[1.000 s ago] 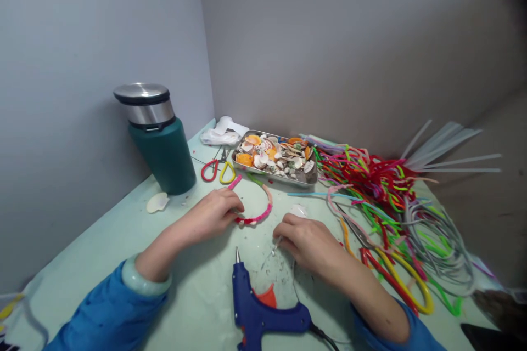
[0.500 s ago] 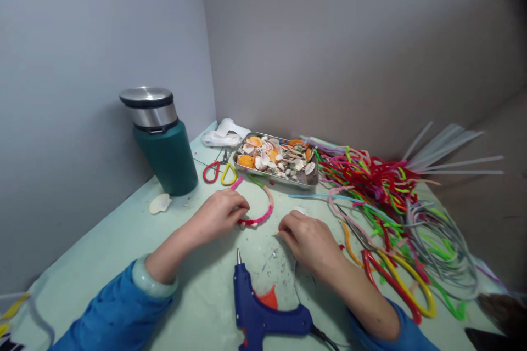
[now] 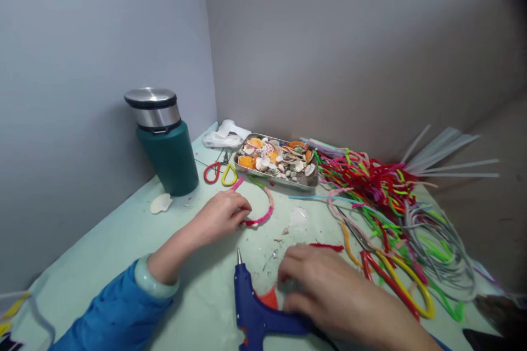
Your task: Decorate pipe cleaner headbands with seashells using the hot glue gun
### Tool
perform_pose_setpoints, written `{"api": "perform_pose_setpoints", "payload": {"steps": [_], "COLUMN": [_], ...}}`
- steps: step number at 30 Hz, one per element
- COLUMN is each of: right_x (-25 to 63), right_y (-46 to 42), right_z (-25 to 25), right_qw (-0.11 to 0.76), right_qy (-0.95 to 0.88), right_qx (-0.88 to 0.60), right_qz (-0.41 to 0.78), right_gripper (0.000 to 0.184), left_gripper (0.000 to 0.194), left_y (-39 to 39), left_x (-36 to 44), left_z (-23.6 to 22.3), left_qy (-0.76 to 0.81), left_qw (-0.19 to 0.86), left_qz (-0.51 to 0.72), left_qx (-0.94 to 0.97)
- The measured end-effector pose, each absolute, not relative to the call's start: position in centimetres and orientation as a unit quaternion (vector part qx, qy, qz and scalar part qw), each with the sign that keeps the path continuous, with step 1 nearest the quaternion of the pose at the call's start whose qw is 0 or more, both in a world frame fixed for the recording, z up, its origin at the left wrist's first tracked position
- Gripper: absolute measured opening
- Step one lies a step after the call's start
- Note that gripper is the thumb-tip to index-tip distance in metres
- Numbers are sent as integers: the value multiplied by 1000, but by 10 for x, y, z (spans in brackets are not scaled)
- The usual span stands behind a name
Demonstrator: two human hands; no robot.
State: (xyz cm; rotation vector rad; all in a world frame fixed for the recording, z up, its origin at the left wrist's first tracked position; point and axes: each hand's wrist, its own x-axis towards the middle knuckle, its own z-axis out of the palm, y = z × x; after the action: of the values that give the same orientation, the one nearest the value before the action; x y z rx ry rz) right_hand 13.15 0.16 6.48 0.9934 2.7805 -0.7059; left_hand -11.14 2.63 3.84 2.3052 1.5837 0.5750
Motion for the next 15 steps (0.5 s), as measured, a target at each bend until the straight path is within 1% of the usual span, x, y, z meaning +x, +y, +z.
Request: {"api": "perform_pose_setpoints", "payload": {"steps": [2, 4, 5, 8, 12, 15], "right_x": [126, 121, 119, 122, 140, 156], "right_y": [-15, -27, -31, -36, -32, -26], "right_z": [54, 39, 33, 27, 44, 47], "right_qw": [101, 113, 115, 91, -2, -64], "right_qy": [916, 918, 913, 904, 877, 832], "right_qx": [317, 329, 342, 351, 360, 362], "right_qz": [-224, -192, -190, -225, -318, -416], "right_gripper": [32, 51, 51, 35, 13, 9], "left_gripper": [19, 19, 20, 20, 20, 21], "left_y": [27, 28, 28, 30, 32, 32], "left_x": [-113, -115, -116, -118, -121, -121], "left_z": [39, 38, 38, 39, 39, 40], "left_qy": [547, 544, 543, 548, 558, 560], "left_qw": [139, 137, 138, 145, 152, 158], "left_qz": [202, 208, 211, 213, 216, 217], "left_qx": [800, 801, 801, 795, 786, 784]}}
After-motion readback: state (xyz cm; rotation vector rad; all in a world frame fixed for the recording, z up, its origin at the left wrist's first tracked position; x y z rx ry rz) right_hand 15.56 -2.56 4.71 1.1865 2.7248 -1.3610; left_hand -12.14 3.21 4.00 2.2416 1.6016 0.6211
